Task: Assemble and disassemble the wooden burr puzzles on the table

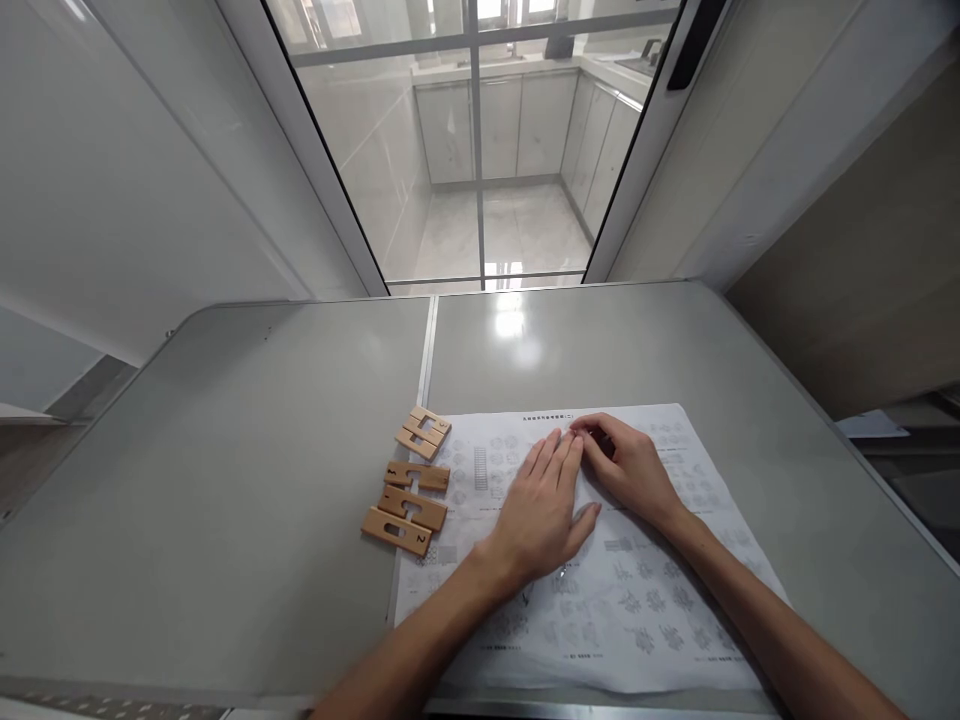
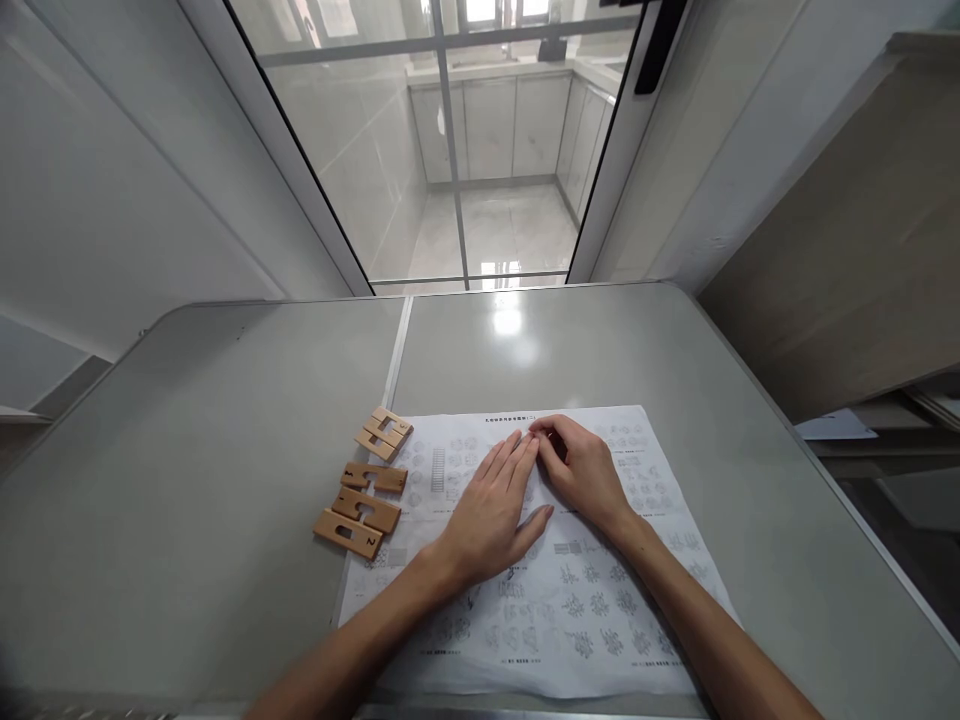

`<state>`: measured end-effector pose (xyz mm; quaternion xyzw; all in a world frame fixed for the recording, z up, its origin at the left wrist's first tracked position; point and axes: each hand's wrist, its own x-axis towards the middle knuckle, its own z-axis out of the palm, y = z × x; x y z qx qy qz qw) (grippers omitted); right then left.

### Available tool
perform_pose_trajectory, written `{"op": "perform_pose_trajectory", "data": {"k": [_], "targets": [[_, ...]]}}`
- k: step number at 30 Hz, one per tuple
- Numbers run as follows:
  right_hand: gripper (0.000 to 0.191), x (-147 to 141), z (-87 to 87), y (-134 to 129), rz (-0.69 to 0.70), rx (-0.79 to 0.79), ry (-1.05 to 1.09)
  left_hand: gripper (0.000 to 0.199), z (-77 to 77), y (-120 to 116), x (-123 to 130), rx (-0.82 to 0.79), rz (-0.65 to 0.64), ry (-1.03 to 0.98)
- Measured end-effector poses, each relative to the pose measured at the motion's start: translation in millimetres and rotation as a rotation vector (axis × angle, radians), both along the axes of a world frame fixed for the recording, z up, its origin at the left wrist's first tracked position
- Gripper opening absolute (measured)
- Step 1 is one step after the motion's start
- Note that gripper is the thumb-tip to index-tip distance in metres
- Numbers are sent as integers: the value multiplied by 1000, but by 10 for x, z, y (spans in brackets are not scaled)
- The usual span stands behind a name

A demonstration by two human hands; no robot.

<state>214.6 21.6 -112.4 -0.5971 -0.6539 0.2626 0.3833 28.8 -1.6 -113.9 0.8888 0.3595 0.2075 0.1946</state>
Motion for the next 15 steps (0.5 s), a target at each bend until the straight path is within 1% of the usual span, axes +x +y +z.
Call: {"op": "perform_pose_trajectory", "data": {"k": [6,15], "targets": [[22,-1,1,-1,7,2,-17,84,16,-11,-12,3,2,23],[22,-4,9,-3,5,-6,-12,83,-3,-14,-12,2,1,1]]}}
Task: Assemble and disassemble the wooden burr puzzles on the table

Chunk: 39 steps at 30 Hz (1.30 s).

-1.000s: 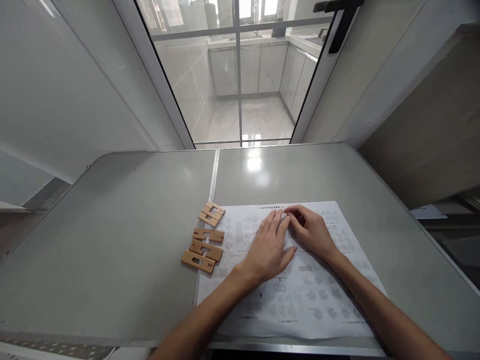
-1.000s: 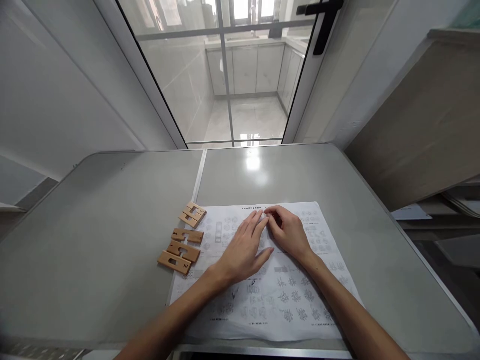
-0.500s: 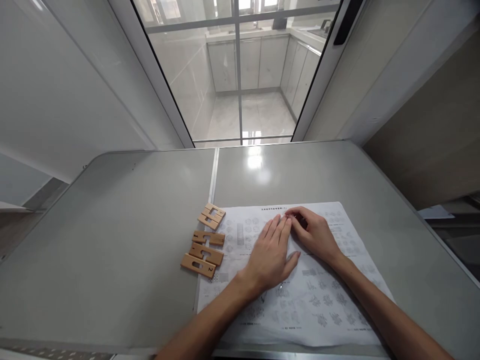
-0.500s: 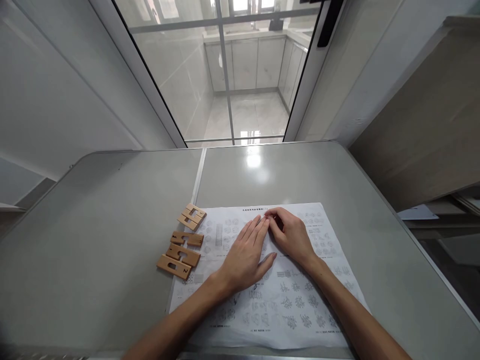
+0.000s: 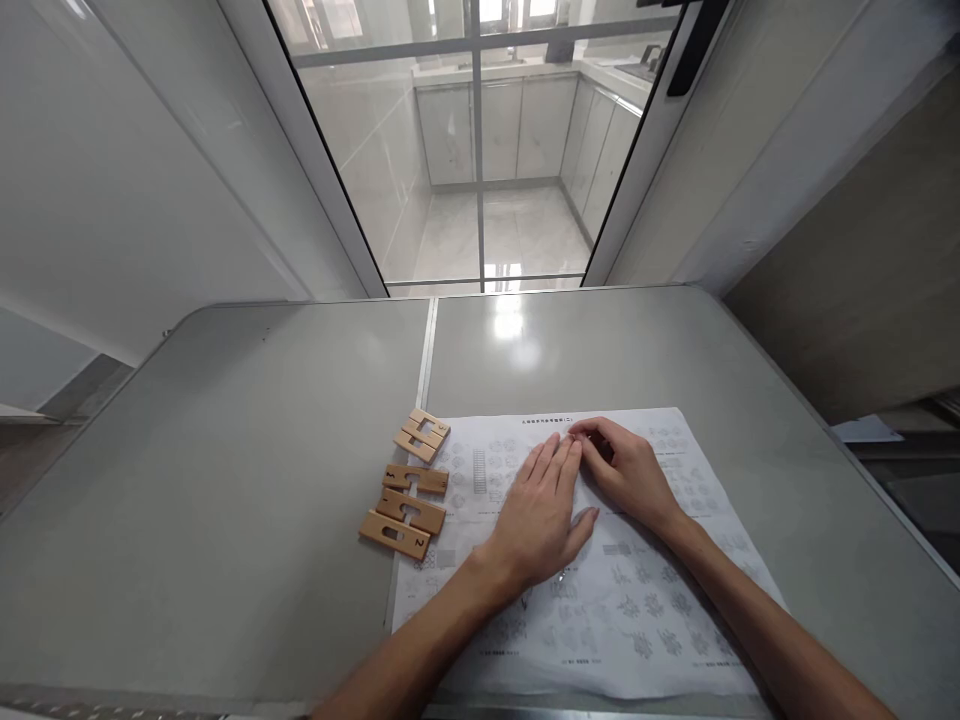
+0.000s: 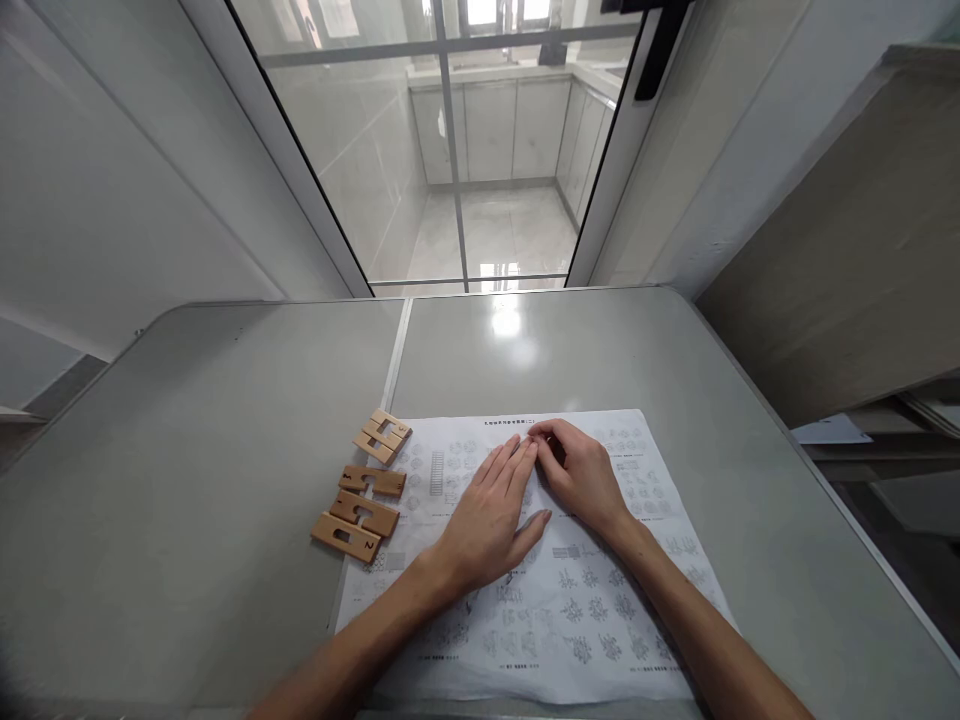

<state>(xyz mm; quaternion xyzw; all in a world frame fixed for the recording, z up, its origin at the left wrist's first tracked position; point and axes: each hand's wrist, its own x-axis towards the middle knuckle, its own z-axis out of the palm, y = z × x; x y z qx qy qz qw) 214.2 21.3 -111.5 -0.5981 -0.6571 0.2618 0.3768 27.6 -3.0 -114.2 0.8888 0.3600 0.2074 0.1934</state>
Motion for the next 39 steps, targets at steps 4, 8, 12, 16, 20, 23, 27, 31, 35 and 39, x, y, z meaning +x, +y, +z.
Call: {"op": "perform_pose_trajectory", "data": {"k": [4,8,12,16,20,23,27,31,35,39], "targets": [[22,-3,4,-1,-5,-3,-1,82,11,-4,-3,0,2,11],[23,0,4,0,5,-6,11,80,27,-4,-4,5,3,39],[22,5,-8,3,7,-7,13,82,28,-1,-5,7,1,41],[21,5,-11,3,6,-8,10,82,34,-3,-9,4,-2,39],[21,4,-9,1,9,3,2,82,36,-6,-14,2,-3,40],[21,9,-15,-1,12,-1,3,82,31,-7,-13,9,3,42],[22,12,-23,-3,16,3,-5,80,32,-8,-15,17,7,49],[22,7,-27,-4,17,0,-3,79,44,-10,-21,8,8,55],[22,4,-32,-5,14,-3,-4,79,50,-9,-22,4,6,54],[23,5,-39,-6,16,-2,0,78,42,-11,-24,8,2,61]]}}
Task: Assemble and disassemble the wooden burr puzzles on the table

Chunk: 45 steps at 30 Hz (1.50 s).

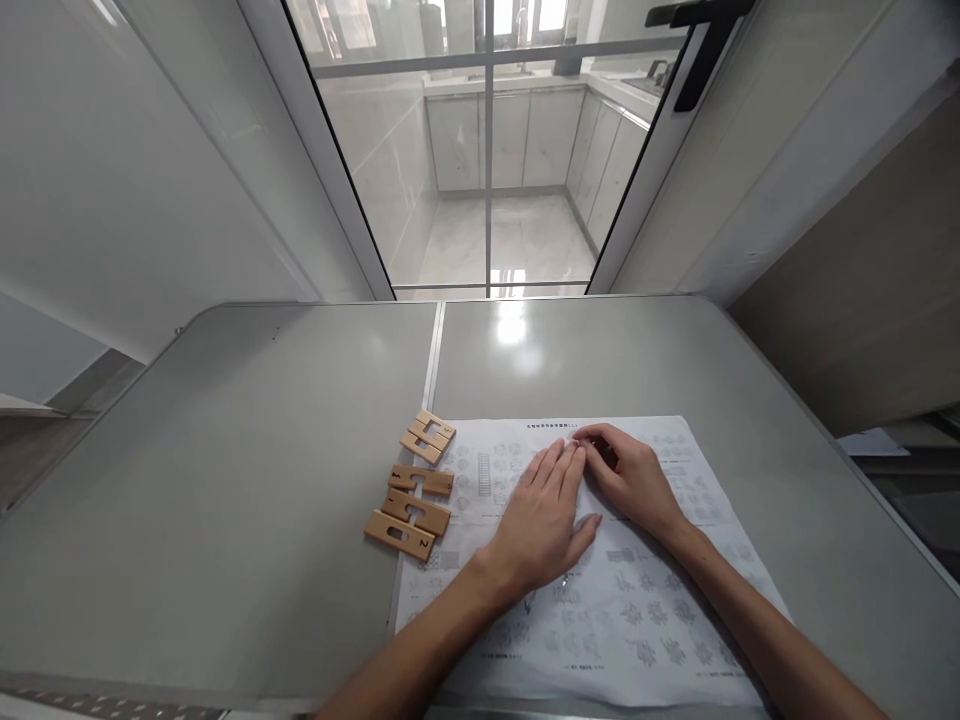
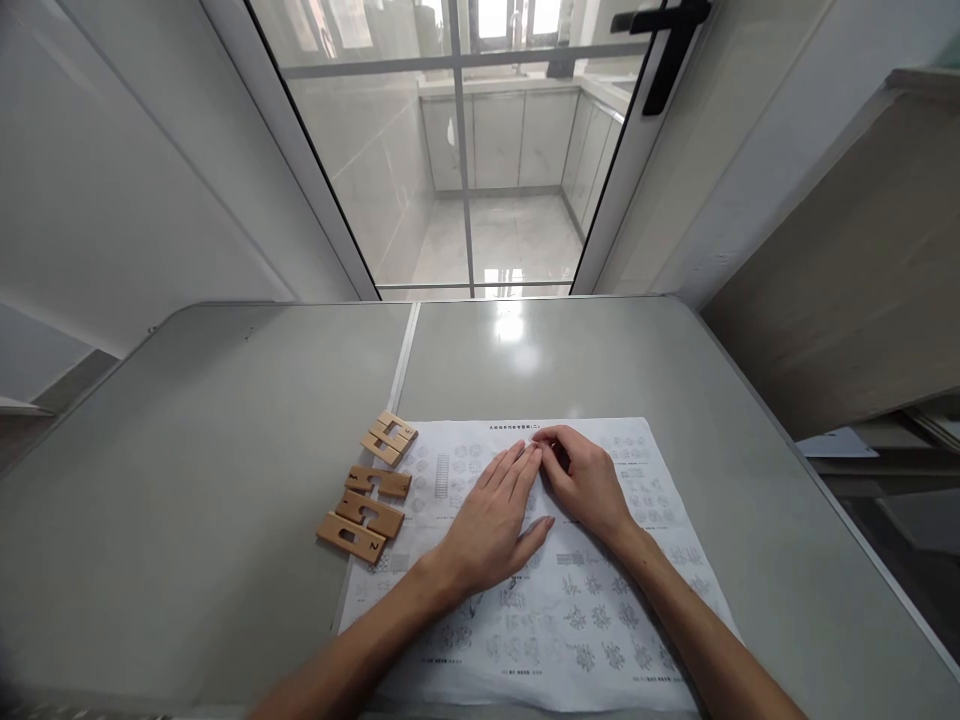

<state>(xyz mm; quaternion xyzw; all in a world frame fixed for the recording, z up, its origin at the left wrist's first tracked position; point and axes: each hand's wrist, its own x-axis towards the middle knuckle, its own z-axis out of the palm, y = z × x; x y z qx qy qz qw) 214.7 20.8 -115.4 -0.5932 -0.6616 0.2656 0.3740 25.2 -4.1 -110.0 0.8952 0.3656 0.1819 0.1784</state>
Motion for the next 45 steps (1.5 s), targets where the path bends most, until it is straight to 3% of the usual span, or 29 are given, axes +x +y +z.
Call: {"op": "perform_pose_trajectory", "data": {"k": [11,20,30,38,45], "targets": [[21,6,-1,-12,6,8,-6,68,105,100,-61,71,10,-70],[25,10,-8,-2,-8,10,-22,47,299,333,-352,229,290,-61],[26,7,0,-18,-15,11,-39,66,362,406,-1146,236,725,31],[27,38,-49,-4,8,29,-36,72,273,368,-1202,143,822,39],[26,28,-17,-12,11,27,-22,73,250,420,-1189,160,860,63]]}}
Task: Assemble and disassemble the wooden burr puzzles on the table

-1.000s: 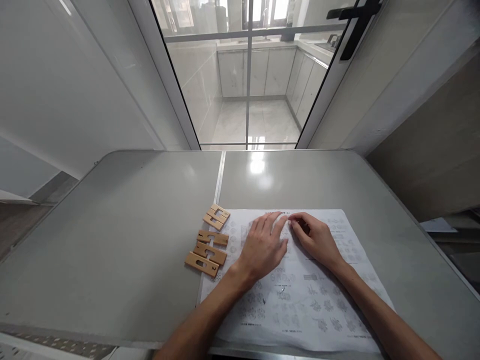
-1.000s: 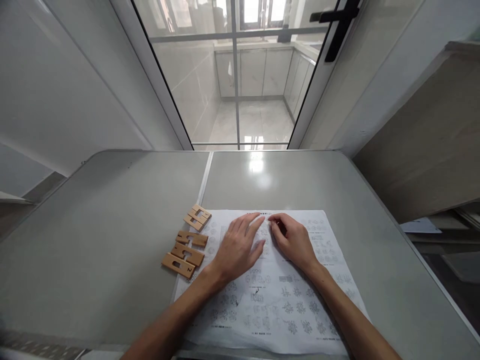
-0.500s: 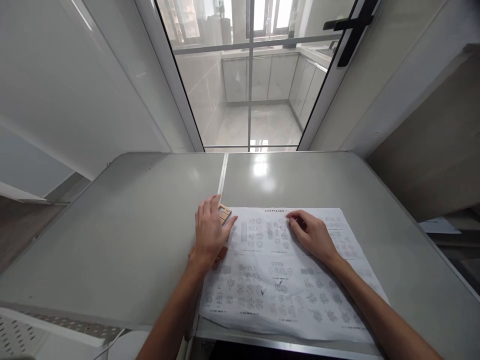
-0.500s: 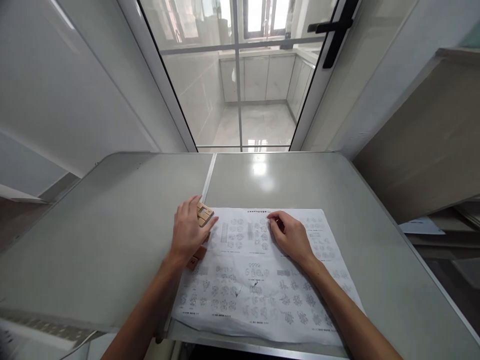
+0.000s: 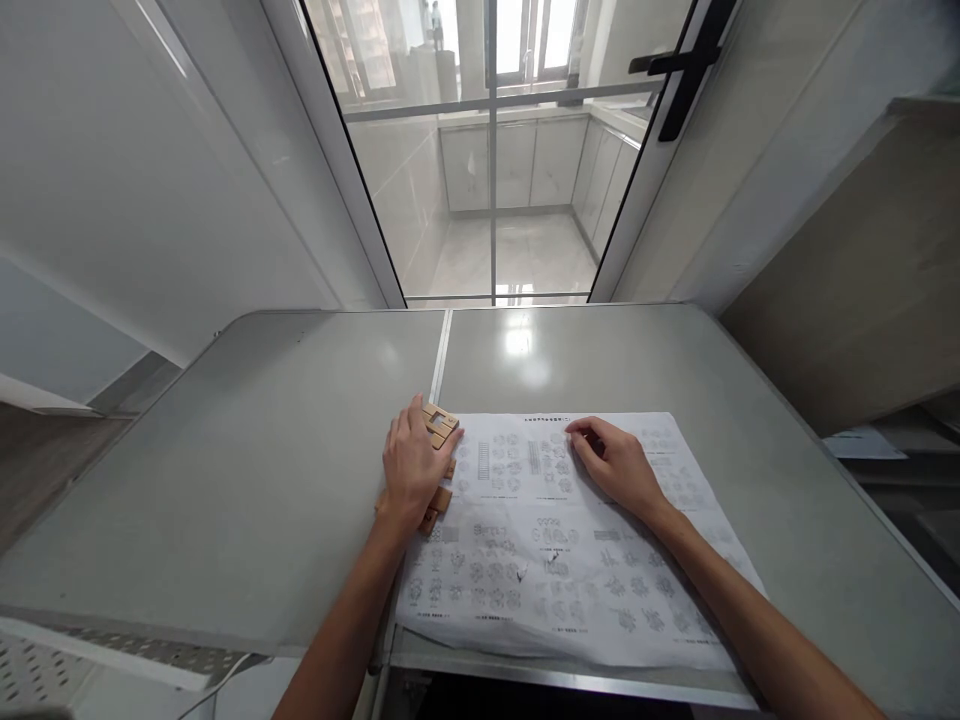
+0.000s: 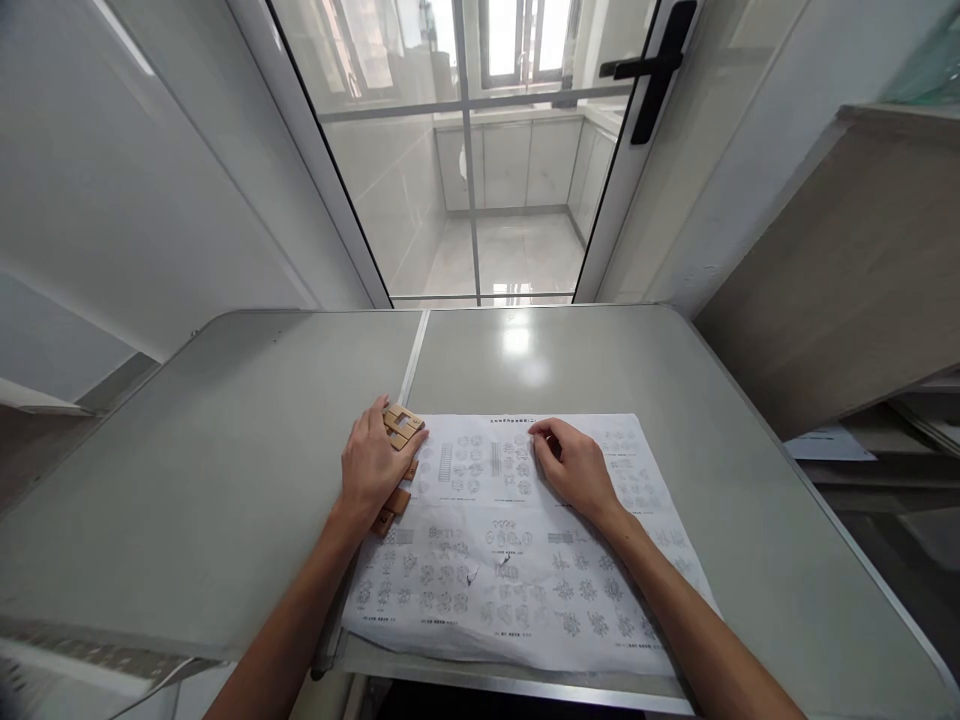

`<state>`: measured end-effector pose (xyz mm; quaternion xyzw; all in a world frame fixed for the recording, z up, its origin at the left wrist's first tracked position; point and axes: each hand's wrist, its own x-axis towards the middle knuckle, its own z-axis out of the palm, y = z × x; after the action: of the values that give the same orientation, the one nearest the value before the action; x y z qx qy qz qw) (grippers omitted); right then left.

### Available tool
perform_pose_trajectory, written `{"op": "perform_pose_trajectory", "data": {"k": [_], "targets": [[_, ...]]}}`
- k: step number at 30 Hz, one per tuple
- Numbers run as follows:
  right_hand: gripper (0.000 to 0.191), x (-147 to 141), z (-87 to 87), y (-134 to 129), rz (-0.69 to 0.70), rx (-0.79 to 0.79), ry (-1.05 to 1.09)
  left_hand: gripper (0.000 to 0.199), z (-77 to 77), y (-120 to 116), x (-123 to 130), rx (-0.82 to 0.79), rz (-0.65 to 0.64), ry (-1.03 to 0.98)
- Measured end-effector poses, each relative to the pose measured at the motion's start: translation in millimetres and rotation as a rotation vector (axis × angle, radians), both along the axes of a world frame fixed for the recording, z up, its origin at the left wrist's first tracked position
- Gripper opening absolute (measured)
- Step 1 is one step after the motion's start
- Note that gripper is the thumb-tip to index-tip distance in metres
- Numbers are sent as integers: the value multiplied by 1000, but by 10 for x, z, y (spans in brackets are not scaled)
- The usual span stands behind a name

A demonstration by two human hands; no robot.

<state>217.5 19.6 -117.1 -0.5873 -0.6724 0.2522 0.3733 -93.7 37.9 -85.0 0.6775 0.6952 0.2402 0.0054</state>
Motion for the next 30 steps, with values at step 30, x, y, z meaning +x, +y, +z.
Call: {"op": "perform_pose_trajectory", "data": {"k": [30], "targets": [[26,14,10,33,0,-11,65,84,-14,-278,921,-69,-764,-176]]}}
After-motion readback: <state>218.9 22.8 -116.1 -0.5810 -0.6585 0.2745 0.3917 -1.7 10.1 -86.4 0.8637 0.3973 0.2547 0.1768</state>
